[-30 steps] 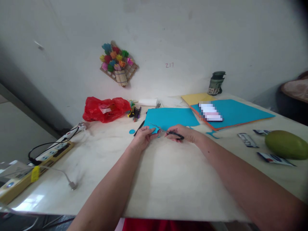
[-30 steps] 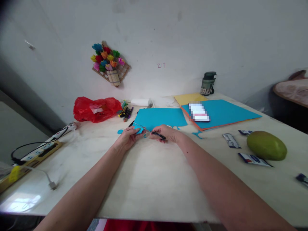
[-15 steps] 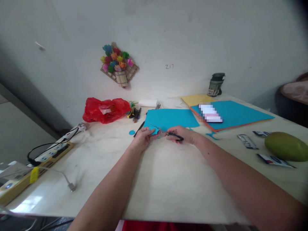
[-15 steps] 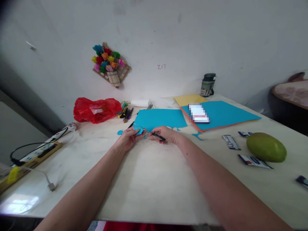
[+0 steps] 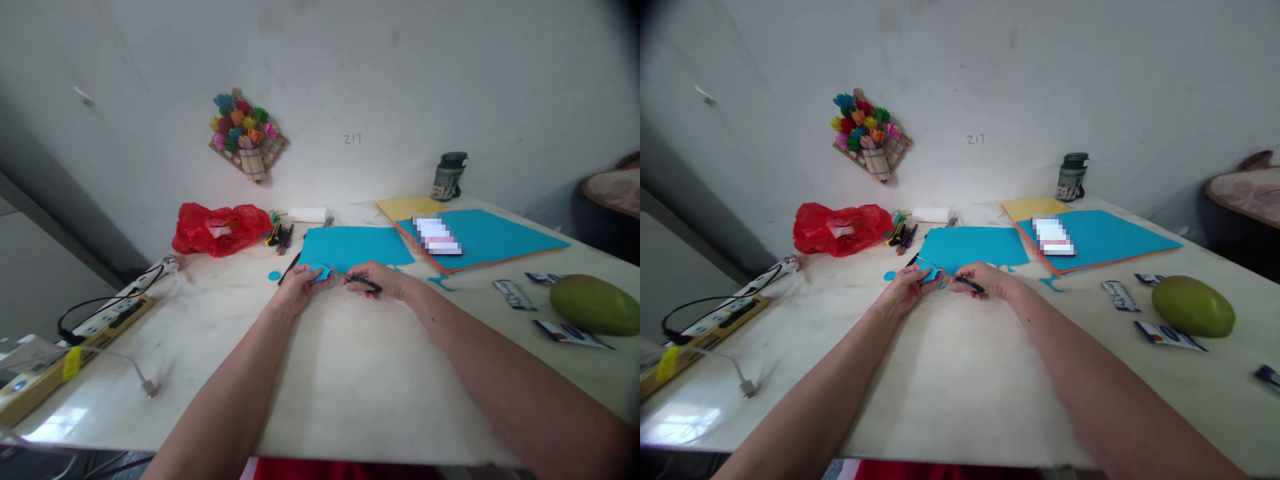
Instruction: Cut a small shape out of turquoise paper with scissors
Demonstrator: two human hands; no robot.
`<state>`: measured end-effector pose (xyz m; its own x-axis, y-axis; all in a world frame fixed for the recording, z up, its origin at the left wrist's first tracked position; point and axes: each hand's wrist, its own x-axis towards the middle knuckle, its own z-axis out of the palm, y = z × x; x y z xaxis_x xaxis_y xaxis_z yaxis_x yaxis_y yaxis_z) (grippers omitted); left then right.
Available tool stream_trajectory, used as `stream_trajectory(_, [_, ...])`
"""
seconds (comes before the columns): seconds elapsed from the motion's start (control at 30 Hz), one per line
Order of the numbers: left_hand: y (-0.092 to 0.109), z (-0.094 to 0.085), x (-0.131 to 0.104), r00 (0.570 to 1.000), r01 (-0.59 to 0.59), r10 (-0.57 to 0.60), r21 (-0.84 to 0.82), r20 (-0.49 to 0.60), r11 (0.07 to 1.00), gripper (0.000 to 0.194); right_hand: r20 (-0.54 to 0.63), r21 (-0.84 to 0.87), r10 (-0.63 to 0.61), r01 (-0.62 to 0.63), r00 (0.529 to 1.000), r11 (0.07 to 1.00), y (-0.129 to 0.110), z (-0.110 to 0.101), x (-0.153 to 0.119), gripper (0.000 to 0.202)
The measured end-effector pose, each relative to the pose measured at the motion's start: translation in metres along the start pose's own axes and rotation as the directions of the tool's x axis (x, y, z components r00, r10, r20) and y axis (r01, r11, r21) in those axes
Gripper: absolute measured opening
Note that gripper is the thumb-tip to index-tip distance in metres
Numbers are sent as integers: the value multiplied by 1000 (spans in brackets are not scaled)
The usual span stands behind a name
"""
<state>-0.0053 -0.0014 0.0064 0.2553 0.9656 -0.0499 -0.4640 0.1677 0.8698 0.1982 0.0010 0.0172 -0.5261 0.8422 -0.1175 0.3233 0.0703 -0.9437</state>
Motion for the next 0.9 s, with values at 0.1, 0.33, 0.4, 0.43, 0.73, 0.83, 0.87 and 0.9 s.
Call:
stream_trajectory(0.1, [0, -2, 0, 1000, 5, -5, 23, 11, 1000, 15, 7, 8, 0, 0, 1000, 1000, -1, 0, -1, 32])
stream_trajectory(0.33, [-1, -4, 1, 999, -6, 3, 74, 45, 997, 15, 11, -24, 6, -5, 1000, 1000, -4, 0, -3, 36])
stream_trajectory(0.4, [0, -3, 1, 999, -8, 4, 94, 51, 996, 15, 21, -27, 0, 0, 1000, 1000, -2, 0, -2, 36])
stream_trajectory(0.43, [0, -3, 0, 998, -10, 5, 101, 56, 995, 15, 26, -25, -2, 2, 1000, 1000, -1, -1, -2, 35])
stream_trajectory(0.73, [2, 0, -3, 998, -6, -2, 118, 67, 993, 15, 39, 17, 38, -39, 999, 999, -3, 0, -3, 32])
stream_trajectory(0.83, [1, 0, -3, 998, -16, 9, 106, 59, 994, 15, 52, 32, 42, -43, 998, 999, -2, -1, -2, 32])
stream_trajectory(0.87, [1, 0, -3, 998, -16, 10, 106, 56, 994, 15, 57, 34, 39, -41, 998, 999, -1, -1, -1, 32])
stream_trajectory(0.9, [1, 0, -2, 998, -15, 9, 107, 54, 994, 15, 61, 36, 35, -37, 998, 999, -1, -1, 0, 32])
